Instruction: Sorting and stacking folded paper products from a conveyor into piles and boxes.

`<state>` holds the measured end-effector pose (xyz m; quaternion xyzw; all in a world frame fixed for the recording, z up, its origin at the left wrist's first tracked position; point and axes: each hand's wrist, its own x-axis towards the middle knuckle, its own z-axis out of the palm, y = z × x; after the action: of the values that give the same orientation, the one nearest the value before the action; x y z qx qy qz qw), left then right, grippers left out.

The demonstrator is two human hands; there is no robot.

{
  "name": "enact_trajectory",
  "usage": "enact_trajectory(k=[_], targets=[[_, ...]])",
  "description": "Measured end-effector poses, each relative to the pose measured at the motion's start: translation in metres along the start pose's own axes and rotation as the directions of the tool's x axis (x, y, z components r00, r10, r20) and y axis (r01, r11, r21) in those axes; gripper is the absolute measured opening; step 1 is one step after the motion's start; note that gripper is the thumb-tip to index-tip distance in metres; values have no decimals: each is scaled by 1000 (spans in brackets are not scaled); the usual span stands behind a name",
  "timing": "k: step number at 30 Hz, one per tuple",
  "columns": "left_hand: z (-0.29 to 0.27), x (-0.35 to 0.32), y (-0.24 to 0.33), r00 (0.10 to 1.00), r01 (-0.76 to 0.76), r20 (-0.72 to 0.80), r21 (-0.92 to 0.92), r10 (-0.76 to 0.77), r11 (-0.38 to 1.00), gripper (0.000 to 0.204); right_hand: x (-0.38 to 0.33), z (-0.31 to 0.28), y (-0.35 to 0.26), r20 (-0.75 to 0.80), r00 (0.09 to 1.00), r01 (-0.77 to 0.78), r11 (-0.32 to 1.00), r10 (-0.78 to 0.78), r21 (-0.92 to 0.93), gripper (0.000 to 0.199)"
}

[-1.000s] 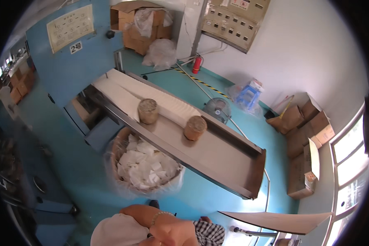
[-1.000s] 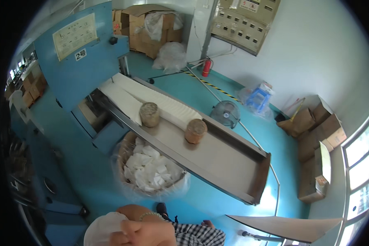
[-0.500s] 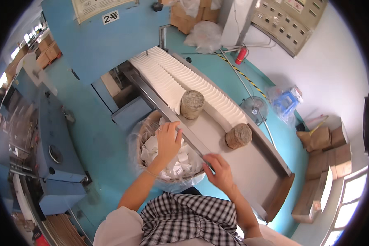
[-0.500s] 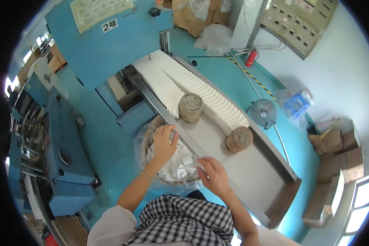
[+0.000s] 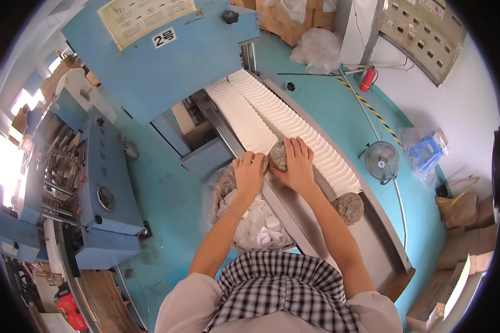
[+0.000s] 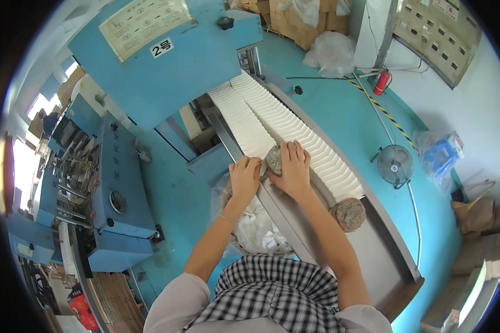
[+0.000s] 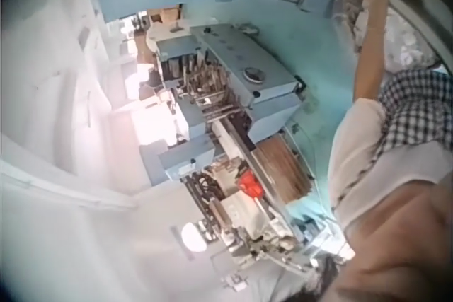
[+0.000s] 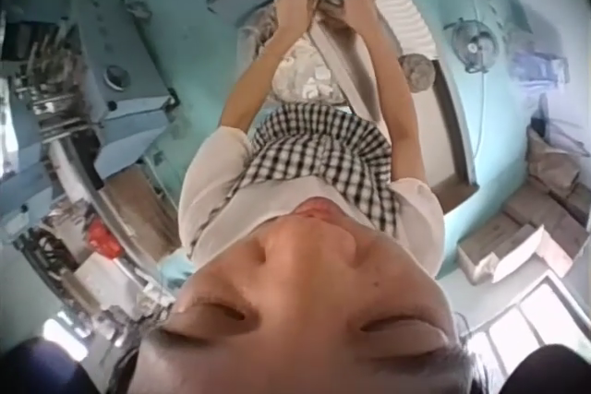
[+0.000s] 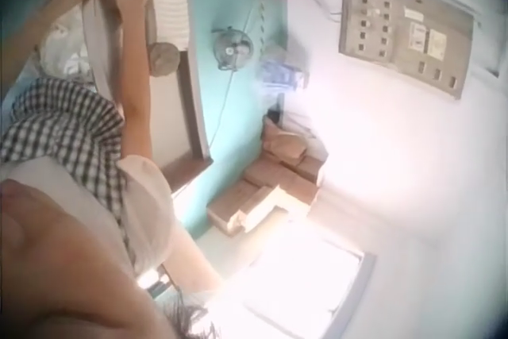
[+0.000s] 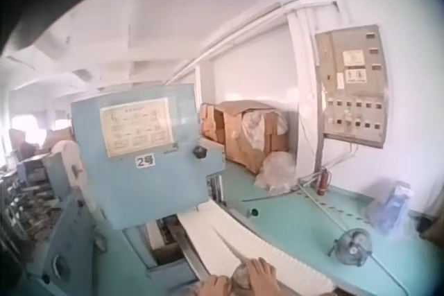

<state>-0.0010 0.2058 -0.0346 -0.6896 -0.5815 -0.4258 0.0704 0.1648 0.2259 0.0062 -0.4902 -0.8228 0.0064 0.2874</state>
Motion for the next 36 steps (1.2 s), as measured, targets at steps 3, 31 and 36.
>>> enact_trajectory(k=[3,31,36], targets=[[-5,-2,-8,998,-43,-38,-17,43,999,14,-27,-18,-22,64,986,-152,988,153,-21,91],[13,-21,147,753,-304,379,-523,537,796,41,-160,-115,15,-68,885,-465,866,461,-186,113],[46,-16,173,691,-345,396,-554,605,757,42,-196,-118,51,-185,838,-480,855,513,193,109]])
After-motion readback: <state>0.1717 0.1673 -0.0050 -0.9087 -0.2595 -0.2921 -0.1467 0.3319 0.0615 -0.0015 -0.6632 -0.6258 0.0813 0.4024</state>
